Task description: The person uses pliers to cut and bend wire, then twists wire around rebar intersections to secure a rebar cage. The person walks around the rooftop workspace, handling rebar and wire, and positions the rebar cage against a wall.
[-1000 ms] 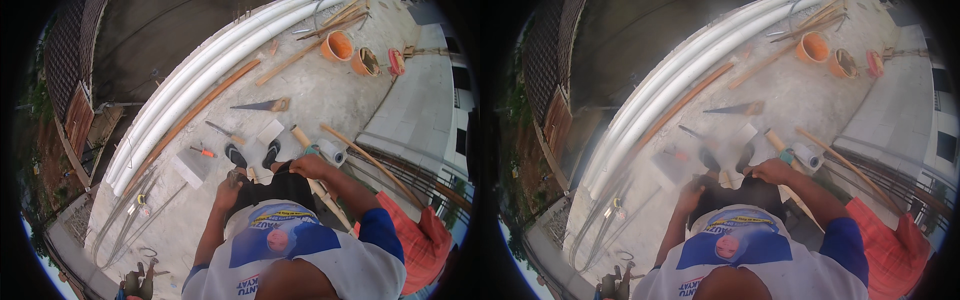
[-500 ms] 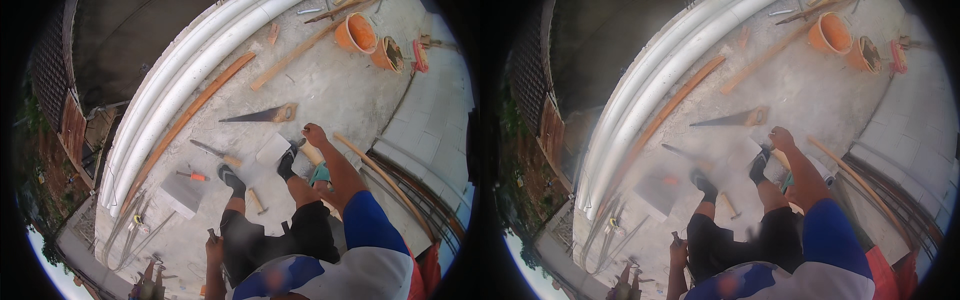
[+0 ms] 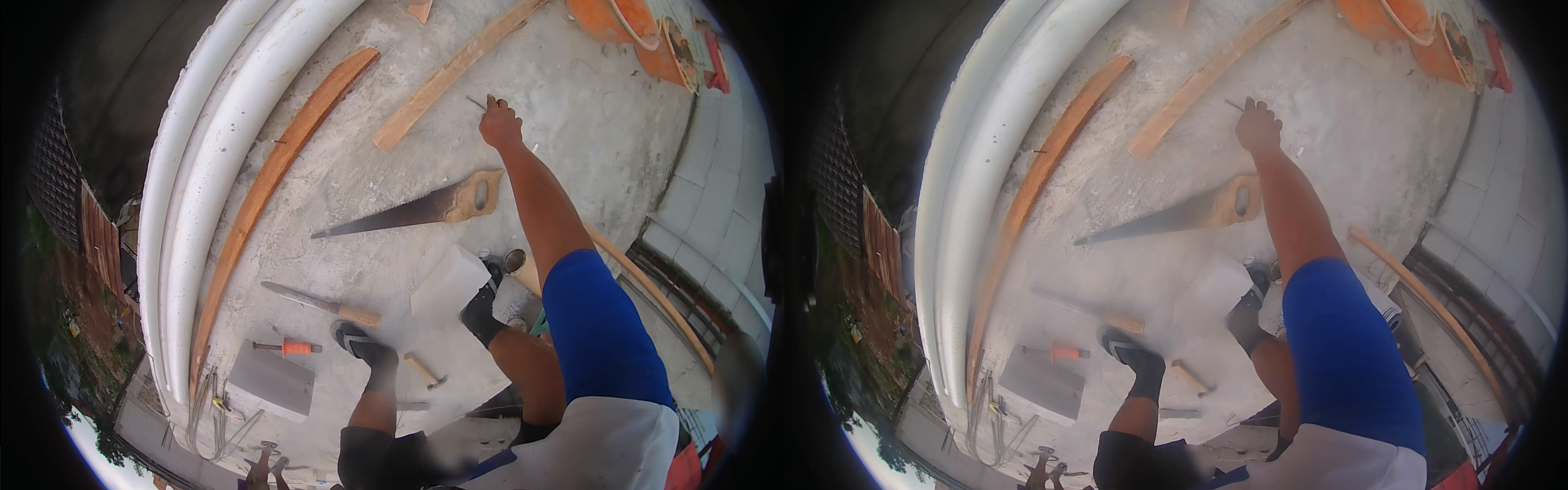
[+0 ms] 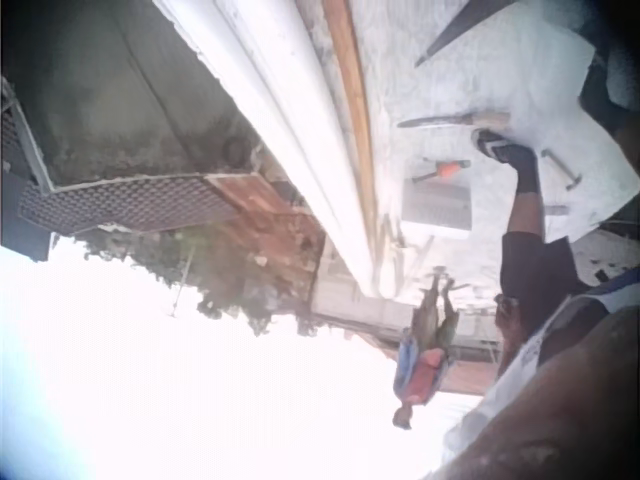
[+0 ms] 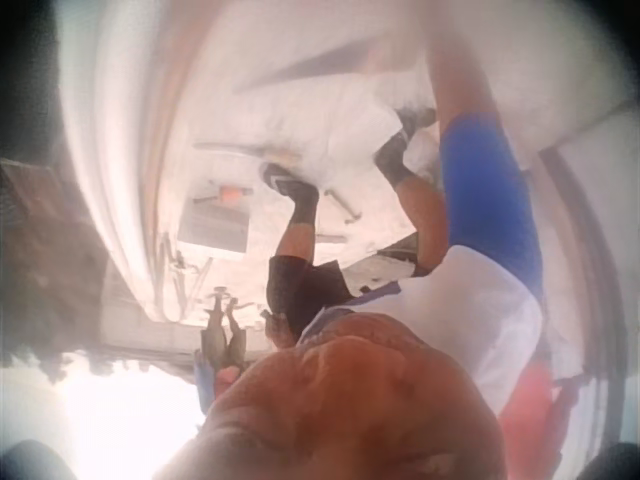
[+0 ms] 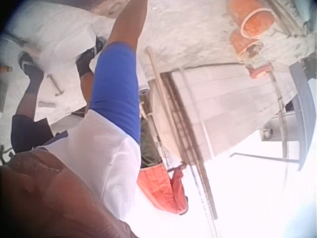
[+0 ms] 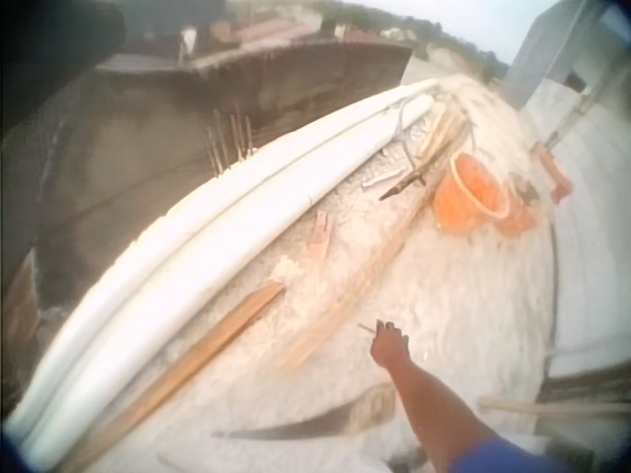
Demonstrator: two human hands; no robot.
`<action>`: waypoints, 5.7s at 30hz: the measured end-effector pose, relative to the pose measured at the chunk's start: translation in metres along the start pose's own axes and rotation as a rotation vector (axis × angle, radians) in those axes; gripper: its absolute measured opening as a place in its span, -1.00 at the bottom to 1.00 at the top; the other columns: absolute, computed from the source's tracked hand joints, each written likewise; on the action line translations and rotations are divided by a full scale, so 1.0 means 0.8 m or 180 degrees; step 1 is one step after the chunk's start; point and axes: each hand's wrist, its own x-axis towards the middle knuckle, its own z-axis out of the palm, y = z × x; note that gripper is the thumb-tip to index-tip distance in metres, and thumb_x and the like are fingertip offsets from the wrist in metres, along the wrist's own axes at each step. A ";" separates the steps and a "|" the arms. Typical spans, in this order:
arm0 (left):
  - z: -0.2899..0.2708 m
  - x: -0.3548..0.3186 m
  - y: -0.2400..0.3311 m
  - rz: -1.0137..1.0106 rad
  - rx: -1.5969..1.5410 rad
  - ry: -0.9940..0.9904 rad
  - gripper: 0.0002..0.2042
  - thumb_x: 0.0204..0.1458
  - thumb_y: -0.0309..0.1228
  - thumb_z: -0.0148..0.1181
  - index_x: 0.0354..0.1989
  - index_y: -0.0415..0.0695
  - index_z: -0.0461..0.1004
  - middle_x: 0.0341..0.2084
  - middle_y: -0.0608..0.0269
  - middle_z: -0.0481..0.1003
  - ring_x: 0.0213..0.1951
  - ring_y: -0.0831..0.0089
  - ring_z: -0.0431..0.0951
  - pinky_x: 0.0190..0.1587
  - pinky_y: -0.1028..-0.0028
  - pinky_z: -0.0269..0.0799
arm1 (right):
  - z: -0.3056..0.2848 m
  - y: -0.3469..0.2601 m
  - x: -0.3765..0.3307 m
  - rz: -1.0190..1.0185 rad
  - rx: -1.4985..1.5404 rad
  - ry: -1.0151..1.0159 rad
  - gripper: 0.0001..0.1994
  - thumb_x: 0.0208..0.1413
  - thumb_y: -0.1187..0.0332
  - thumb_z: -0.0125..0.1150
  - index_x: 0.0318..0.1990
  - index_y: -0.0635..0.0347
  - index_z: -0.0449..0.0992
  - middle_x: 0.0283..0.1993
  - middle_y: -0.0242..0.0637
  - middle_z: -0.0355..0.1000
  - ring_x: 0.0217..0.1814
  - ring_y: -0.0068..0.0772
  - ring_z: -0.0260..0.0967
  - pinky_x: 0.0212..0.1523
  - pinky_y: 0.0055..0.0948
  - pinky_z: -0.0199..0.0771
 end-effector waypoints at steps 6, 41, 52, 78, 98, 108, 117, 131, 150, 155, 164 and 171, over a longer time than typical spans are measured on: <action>0.016 0.048 0.063 -0.0357 0.0537 -0.0325 -0.39 0.05 -0.45 0.09 0.34 -0.17 0.12 -0.03 -0.06 0.45 -0.14 0.24 0.52 -0.08 0.32 0.43 | 0.024 -0.039 0.018 -0.0282 -0.0531 0.0598 -0.86 0.12 0.34 0.02 -0.21 0.08 0.48 -0.22 -0.36 0.39 -0.13 -0.34 0.39 -0.16 -0.21 0.35; -0.229 -0.291 0.298 0.1966 -0.0895 -0.0466 -0.79 0.08 -0.38 0.06 -0.37 -0.35 0.37 -0.56 0.11 0.41 -0.43 0.39 0.40 -0.34 0.31 0.34 | -0.813 -0.005 -0.695 -0.3881 0.2101 0.0794 -0.84 0.11 0.34 0.04 -0.20 0.12 0.47 -0.35 -0.11 0.46 -0.26 -0.04 0.43 -0.16 -0.17 0.38; -0.309 -0.288 0.153 0.1629 -0.2468 -0.1059 -0.81 0.14 -0.33 0.08 -0.42 -0.20 0.41 -0.62 0.38 0.36 -0.55 0.61 0.31 -0.46 0.53 0.24 | -0.844 -0.077 -0.819 -0.3608 0.1080 -0.1360 -0.83 0.08 0.45 -0.01 -0.20 0.12 0.48 -0.20 -0.13 0.50 -0.12 0.00 0.44 -0.12 -0.14 0.40; -0.373 -0.262 -0.148 0.1427 -0.3896 -0.0220 -0.74 0.17 -0.28 0.05 -0.20 -0.27 0.41 -0.55 0.25 0.41 -0.47 0.48 0.37 -0.34 0.40 0.34 | -0.903 -0.398 -1.061 -0.4742 -0.0789 -0.1657 -0.88 0.09 0.47 0.10 -0.26 0.27 0.53 -0.25 -0.02 0.50 -0.13 0.06 0.43 -0.09 -0.19 0.38; -0.237 -0.377 -0.412 -0.0161 -0.5827 0.2112 -0.69 0.10 -0.24 0.08 -0.23 -0.31 0.43 -0.48 0.11 0.44 -0.38 0.35 0.37 -0.24 0.29 0.32 | -0.648 -0.601 -1.387 -0.7317 -0.1995 -0.1537 -0.83 0.19 0.34 0.07 -0.26 0.27 0.50 -0.39 0.10 0.47 -0.30 0.08 0.47 -0.31 -0.16 0.38; -0.237 -0.461 -0.540 -0.2884 -0.5100 0.2966 -0.74 0.08 -0.19 0.10 -0.24 -0.13 0.49 -0.34 -0.01 0.53 -0.21 0.01 0.52 -0.19 0.12 0.38 | -0.651 -0.644 -1.676 -0.5964 -0.3745 -0.5224 -0.72 0.18 0.21 0.12 -0.29 0.32 0.43 -0.61 -0.35 0.29 -0.57 -0.43 0.23 -0.45 -0.28 0.31; -0.218 -0.512 -0.539 -0.3714 -0.5890 0.4505 -0.74 0.10 -0.25 0.13 -0.30 -0.24 0.42 -0.52 -0.04 0.46 -0.39 0.05 0.47 -0.28 0.22 0.34 | -0.627 -0.597 -1.838 -0.7782 -0.3912 -0.3790 -0.77 0.18 0.28 0.10 -0.28 0.33 0.48 -0.55 -0.30 0.32 -0.51 -0.43 0.16 -0.40 -0.41 0.21; -0.174 -0.490 -0.755 -0.2605 -0.5766 0.3580 -0.72 0.13 -0.21 0.06 -0.26 -0.21 0.46 -0.39 -0.08 0.52 -0.27 0.01 0.53 -0.18 0.20 0.38 | -0.563 -0.608 -2.034 -1.0058 -0.2948 -0.1548 -0.87 0.03 0.41 0.09 -0.32 0.16 0.56 -0.44 -0.04 0.49 -0.33 0.02 0.49 -0.32 -0.11 0.43; -0.150 -0.515 -1.177 -0.3191 -0.5754 0.4386 -0.72 0.17 -0.25 0.11 -0.35 -0.28 0.44 -0.61 0.38 0.35 -0.49 0.61 0.29 -0.41 0.47 0.23 | -0.290 -0.704 -2.356 -0.8418 -0.3472 -0.0647 -0.80 0.03 0.41 0.04 -0.24 0.20 0.55 -0.26 -0.02 0.54 -0.18 0.00 0.52 -0.19 -0.10 0.50; -0.172 -0.461 -1.297 -0.3259 -0.6028 0.4022 -0.73 0.18 -0.27 0.10 -0.36 -0.29 0.44 -0.60 0.37 0.36 -0.49 0.61 0.28 -0.41 0.45 0.21 | -0.166 -0.811 -2.463 -0.7971 -0.3396 -0.1064 -0.78 0.05 0.36 0.04 -0.19 0.17 0.55 -0.20 -0.05 0.53 -0.12 0.00 0.50 -0.14 -0.12 0.50; -0.257 -0.452 -1.554 -0.3958 -0.6083 0.4041 -0.73 0.16 -0.29 0.09 -0.33 -0.31 0.46 -0.57 0.27 0.43 -0.52 0.45 0.40 -0.42 0.39 0.31 | -0.145 -0.949 -2.664 -0.7652 -0.3388 -0.2004 -0.76 0.14 0.33 -0.04 -0.15 0.19 0.51 -0.15 -0.02 0.51 -0.05 0.05 0.44 -0.06 -0.08 0.42; -0.338 -0.487 -1.736 -0.3939 -0.6160 0.4415 -0.78 0.12 -0.35 0.09 -0.24 -0.29 0.50 -0.56 0.23 0.47 -0.50 0.43 0.43 -0.38 0.38 0.34 | -0.179 -0.971 -2.820 -0.7880 -0.4054 -0.2972 -0.75 0.21 0.30 -0.05 -0.10 0.18 0.51 -0.20 0.00 0.52 -0.09 0.05 0.45 -0.07 -0.13 0.40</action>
